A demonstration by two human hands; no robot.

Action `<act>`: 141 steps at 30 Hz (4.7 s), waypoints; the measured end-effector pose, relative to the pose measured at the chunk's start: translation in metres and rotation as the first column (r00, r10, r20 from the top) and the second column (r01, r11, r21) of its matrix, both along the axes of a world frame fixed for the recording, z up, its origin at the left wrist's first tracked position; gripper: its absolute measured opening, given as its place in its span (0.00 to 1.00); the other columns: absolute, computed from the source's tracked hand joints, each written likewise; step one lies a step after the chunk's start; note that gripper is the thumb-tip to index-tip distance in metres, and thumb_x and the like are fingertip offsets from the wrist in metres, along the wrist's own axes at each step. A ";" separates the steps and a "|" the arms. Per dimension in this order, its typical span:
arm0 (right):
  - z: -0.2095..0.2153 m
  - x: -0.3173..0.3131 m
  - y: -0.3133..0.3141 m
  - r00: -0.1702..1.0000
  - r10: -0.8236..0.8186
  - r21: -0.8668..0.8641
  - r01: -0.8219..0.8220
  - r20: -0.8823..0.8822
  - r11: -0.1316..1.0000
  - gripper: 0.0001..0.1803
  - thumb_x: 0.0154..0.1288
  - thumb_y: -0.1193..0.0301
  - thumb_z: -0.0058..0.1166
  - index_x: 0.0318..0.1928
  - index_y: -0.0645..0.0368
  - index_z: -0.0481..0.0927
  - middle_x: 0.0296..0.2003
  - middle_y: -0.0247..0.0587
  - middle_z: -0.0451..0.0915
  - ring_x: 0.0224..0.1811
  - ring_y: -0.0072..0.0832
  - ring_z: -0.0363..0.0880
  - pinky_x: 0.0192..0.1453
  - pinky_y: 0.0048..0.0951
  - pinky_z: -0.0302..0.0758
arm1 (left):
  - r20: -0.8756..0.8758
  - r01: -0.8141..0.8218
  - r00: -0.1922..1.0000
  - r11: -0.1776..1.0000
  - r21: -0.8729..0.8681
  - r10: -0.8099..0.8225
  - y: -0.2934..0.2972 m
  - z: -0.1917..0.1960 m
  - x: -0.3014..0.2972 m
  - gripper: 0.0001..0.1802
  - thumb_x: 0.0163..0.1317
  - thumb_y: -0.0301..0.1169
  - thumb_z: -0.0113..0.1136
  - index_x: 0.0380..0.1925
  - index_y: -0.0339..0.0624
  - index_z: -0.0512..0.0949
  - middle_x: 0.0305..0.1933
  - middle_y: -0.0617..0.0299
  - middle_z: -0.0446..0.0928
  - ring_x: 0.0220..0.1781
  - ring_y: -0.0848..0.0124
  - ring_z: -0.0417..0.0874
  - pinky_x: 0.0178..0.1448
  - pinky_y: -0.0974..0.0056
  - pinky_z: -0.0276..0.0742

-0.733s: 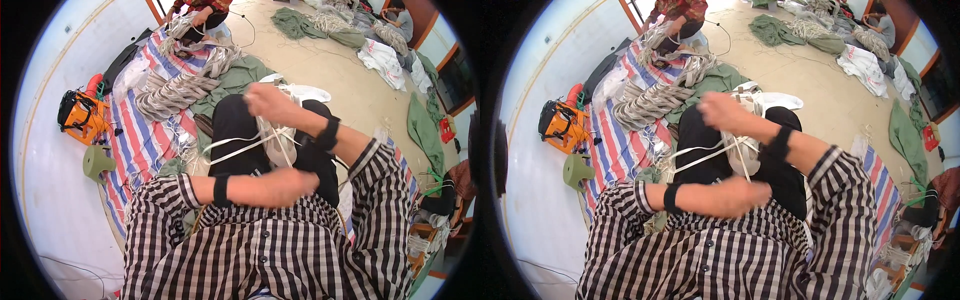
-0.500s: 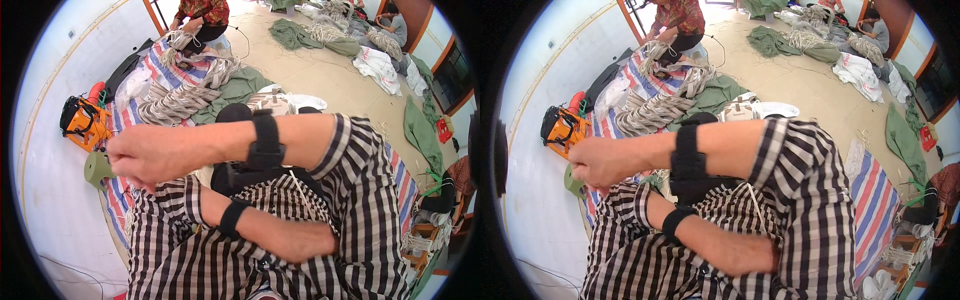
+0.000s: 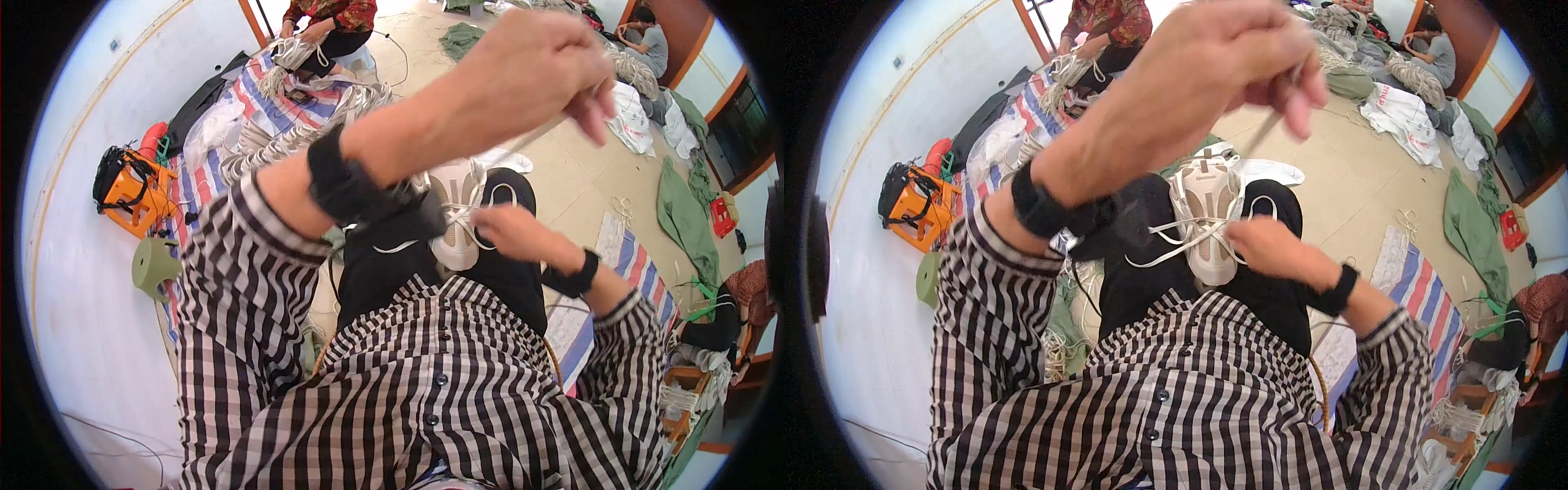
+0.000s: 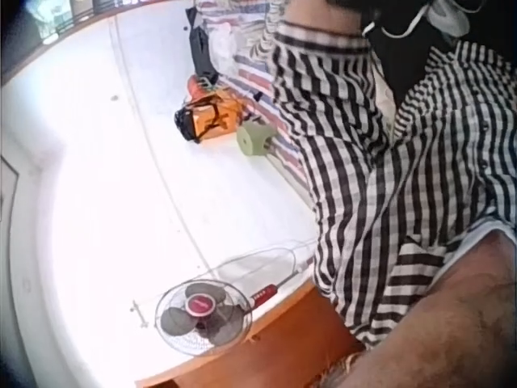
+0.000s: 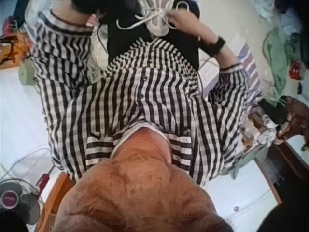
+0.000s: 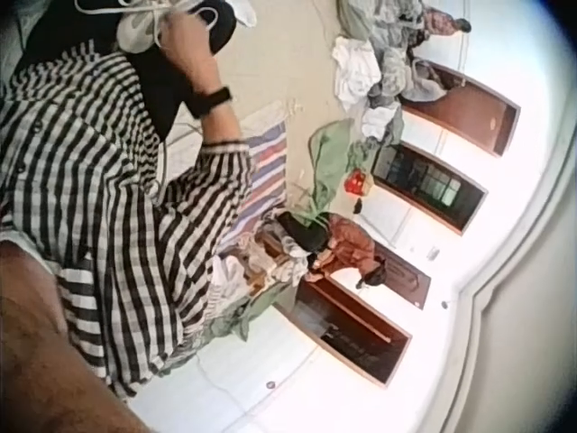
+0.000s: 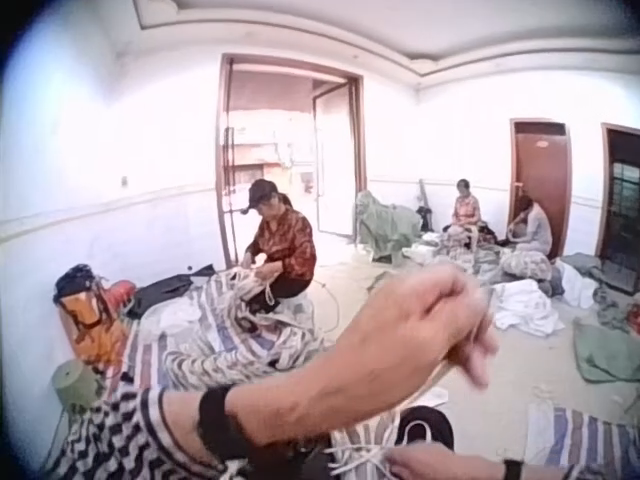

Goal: Threading laces through the eyelets of white sneakers.

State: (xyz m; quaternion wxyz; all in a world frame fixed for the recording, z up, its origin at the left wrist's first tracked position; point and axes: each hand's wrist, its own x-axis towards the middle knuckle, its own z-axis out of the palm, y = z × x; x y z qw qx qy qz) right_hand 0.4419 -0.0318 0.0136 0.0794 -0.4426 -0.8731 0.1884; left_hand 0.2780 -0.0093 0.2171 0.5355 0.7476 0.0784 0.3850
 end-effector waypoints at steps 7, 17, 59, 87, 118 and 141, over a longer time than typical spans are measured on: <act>-0.026 0.002 -0.057 0.997 -0.065 0.028 0.064 0.045 0.998 0.12 0.55 0.74 0.57 0.40 0.62 0.73 0.34 0.51 0.79 0.36 0.51 0.78 0.39 0.46 0.74 | -0.070 -0.229 0.903 0.614 0.756 0.423 0.075 -0.074 0.008 0.17 0.59 0.35 0.56 0.43 0.32 0.73 0.39 0.52 0.79 0.42 0.60 0.83 0.48 0.61 0.78; -0.016 0.057 -0.040 0.907 -0.310 0.229 0.378 -0.284 0.897 0.04 0.58 0.73 0.54 0.31 0.61 0.78 0.26 0.52 0.78 0.30 0.49 0.78 0.34 0.43 0.73 | -0.664 -0.134 0.437 0.774 0.619 0.607 0.038 -0.232 -0.100 0.14 0.53 0.34 0.58 0.39 0.41 0.76 0.28 0.52 0.80 0.32 0.54 0.81 0.37 0.55 0.75; -0.055 -0.012 0.032 0.561 -0.636 -0.710 0.117 -0.529 0.694 0.08 0.64 0.69 0.52 0.34 0.61 0.77 0.28 0.31 0.75 0.27 0.17 0.73 0.26 0.21 0.75 | -0.587 -0.447 0.006 0.528 0.722 0.809 0.053 -0.215 -0.393 0.06 0.52 0.27 0.57 0.27 0.35 0.74 0.24 0.43 0.74 0.31 0.47 0.78 0.36 0.54 0.72; -0.035 -0.019 0.040 0.867 -0.251 0.116 0.329 -0.430 0.937 0.04 0.56 0.76 0.54 0.31 0.63 0.74 0.22 0.51 0.77 0.27 0.47 0.78 0.31 0.39 0.72 | -0.490 -0.340 0.506 0.686 0.643 0.710 0.012 -0.237 -0.051 0.15 0.50 0.39 0.62 0.26 0.37 0.76 0.25 0.51 0.78 0.29 0.54 0.80 0.33 0.55 0.75; -0.006 0.123 0.024 0.173 -0.572 -0.492 0.354 -0.802 0.795 0.05 0.59 0.75 0.55 0.37 0.56 0.75 0.18 0.24 0.66 0.16 0.12 0.60 0.21 0.17 0.63 | -0.765 -0.166 0.581 0.961 0.221 0.277 0.064 -0.203 -0.110 0.06 0.56 0.27 0.57 0.31 0.35 0.78 0.25 0.62 0.75 0.30 0.73 0.73 0.38 0.66 0.70; 0.085 0.396 0.075 -0.092 -0.518 -0.492 0.486 -0.850 0.722 0.13 0.65 0.74 0.55 0.24 0.55 0.66 0.19 0.25 0.61 0.20 0.17 0.56 0.32 0.18 0.63 | -0.641 -0.347 0.667 0.920 0.183 0.379 0.045 -0.243 -0.074 0.08 0.54 0.27 0.60 0.33 0.38 0.73 0.22 0.62 0.73 0.26 0.74 0.74 0.33 0.67 0.71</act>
